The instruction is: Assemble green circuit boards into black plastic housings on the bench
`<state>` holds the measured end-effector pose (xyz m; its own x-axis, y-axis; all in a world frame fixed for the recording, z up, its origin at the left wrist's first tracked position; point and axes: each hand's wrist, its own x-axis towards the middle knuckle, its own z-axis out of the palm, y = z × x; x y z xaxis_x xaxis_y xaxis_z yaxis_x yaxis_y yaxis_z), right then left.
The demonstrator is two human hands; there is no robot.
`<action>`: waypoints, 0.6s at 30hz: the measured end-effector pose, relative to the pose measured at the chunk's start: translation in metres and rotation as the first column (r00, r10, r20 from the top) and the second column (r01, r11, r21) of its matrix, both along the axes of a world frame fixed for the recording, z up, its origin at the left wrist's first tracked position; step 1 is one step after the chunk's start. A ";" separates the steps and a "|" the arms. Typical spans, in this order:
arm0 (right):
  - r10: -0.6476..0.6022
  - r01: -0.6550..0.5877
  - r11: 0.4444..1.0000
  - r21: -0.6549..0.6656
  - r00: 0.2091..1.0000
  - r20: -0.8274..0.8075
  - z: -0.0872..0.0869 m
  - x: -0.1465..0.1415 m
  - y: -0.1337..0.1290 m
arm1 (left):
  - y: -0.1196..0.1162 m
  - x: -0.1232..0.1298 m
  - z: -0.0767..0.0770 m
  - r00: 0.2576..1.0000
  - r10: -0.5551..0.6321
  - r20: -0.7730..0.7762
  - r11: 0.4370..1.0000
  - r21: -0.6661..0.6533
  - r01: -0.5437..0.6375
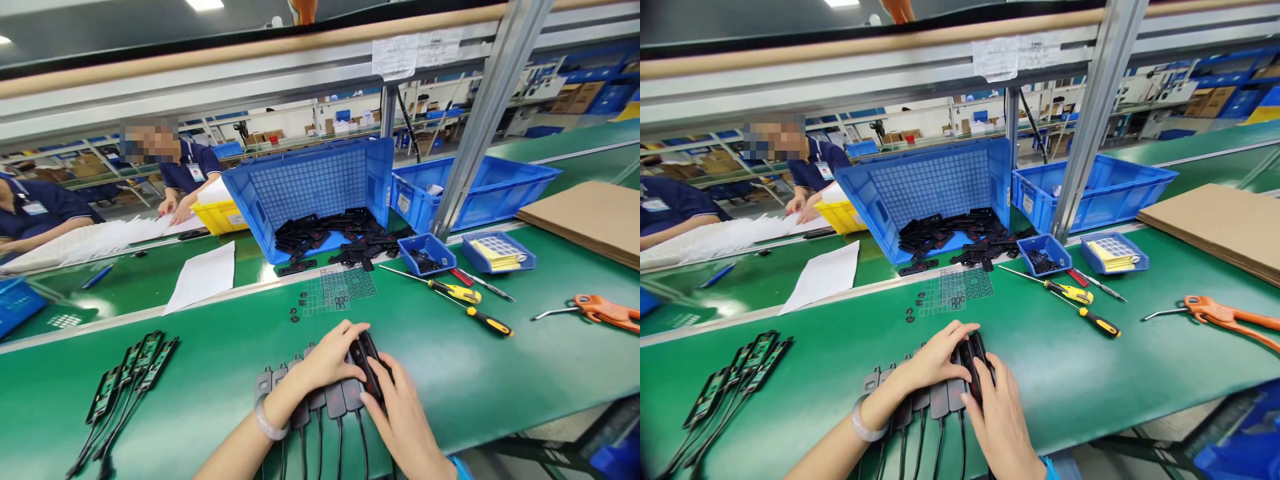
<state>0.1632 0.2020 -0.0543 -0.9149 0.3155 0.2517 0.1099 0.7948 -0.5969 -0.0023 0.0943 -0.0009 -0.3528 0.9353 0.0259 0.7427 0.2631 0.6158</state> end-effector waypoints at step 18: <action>0.712 -0.552 0.444 -0.706 0.695 -0.096 0.057 -0.073 -0.017 | -0.142 0.010 0.070 0.822 0.541 -0.176 0.832 0.256 -0.493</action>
<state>0.0903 0.1850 0.0025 -0.9262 -0.3748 0.0417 -0.0876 0.1061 -0.9905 0.0080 -0.0473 0.0692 -0.7437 0.5837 0.3259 0.6563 0.5446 0.5223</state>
